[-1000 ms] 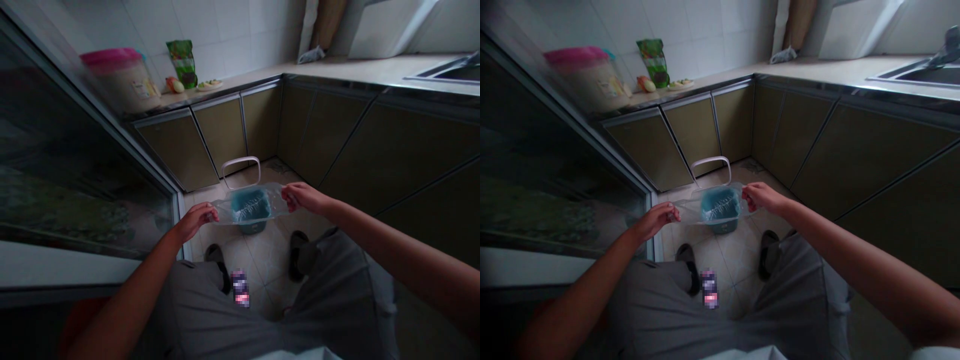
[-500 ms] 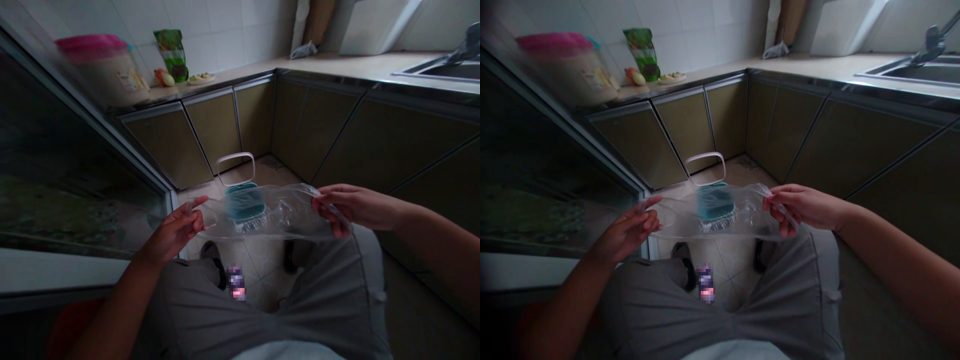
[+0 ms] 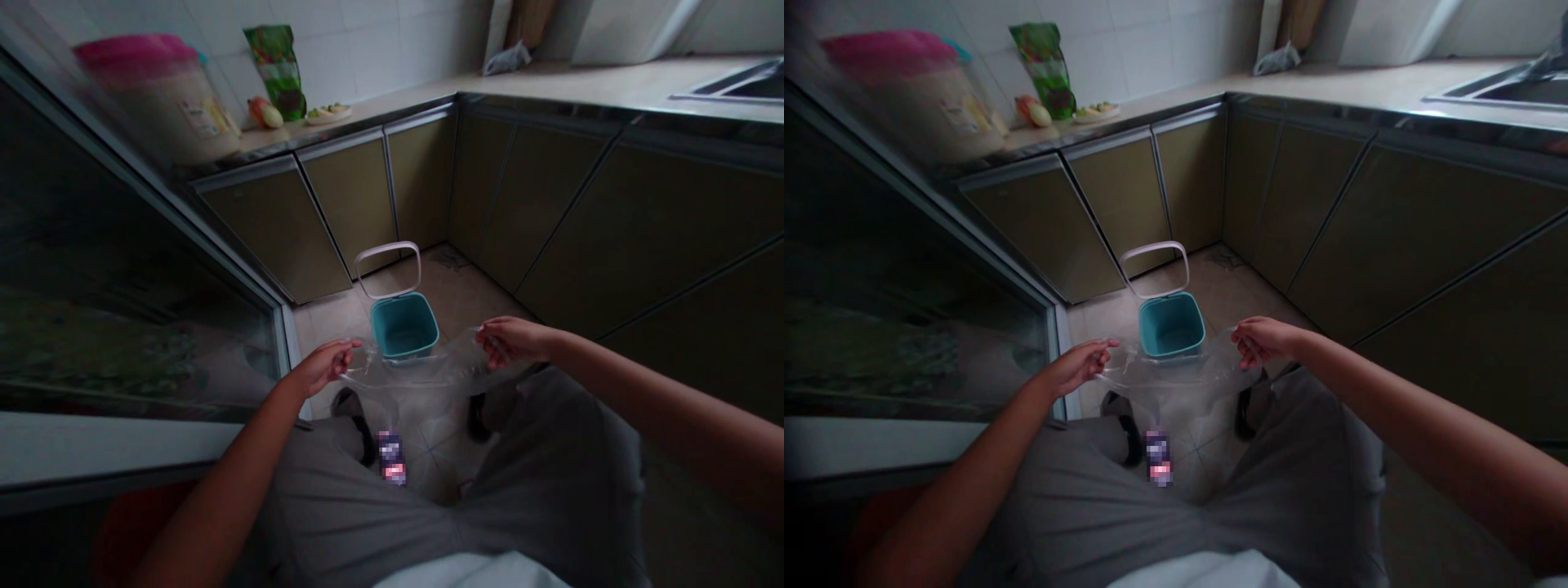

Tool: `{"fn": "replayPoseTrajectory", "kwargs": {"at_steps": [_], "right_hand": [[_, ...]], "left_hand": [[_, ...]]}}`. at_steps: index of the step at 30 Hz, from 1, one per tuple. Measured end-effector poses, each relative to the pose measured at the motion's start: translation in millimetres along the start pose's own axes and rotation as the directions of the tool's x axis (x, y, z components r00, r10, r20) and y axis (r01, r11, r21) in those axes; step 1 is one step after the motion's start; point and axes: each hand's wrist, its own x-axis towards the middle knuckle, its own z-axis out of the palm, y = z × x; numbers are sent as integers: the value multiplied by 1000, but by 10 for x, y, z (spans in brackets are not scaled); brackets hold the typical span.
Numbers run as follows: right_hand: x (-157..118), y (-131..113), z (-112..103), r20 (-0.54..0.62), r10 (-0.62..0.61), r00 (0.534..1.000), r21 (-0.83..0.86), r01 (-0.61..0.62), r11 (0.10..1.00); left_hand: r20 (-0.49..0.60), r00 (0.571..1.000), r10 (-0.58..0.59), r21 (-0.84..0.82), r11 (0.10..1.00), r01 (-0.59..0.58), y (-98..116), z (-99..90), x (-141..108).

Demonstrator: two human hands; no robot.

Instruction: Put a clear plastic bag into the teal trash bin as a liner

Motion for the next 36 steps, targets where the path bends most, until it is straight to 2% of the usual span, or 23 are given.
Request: {"fn": "replayPoseTrajectory", "kwargs": {"at_steps": [5,8,13,16,20,23,27,32,34,36], "right_hand": [[463,39,19,-143,98,985,-175,-123,977],[675,39,14,-194,116,974,-296,-171,940],[1031,50,-25,-194,164,967,-489,-240,838],[1284,75,-85,-256,174,951,-609,-299,734],[1585,107,-185,-339,160,927,-690,-361,628],[1687,54,-203,-357,144,923,-726,-371,578],[1696,-143,-166,-415,86,906,-776,-402,485],[1741,-281,-231,-489,17,872,-778,-445,443],[1788,-289,-279,-475,-15,880,-795,-422,437],[1849,-341,-305,-438,-84,895,-796,-343,498]], "left_hand": [[-134,987,-88,296,947,125,-193,-24,445],[-171,973,-154,400,892,211,-271,-72,653],[-258,944,-208,408,862,302,-446,-143,942],[-262,932,-252,400,850,342,-612,-147,1078],[-260,908,-328,396,822,410,-796,-167,1182],[-283,898,-336,386,817,428,-845,-209,1221],[-314,901,-300,361,840,406,-809,-230,1276],[-319,923,-214,355,876,325,-626,-171,1336],[-349,932,-100,424,870,253,-493,-143,1313],[-352,930,109,609,781,139,-330,-113,1247]]}}
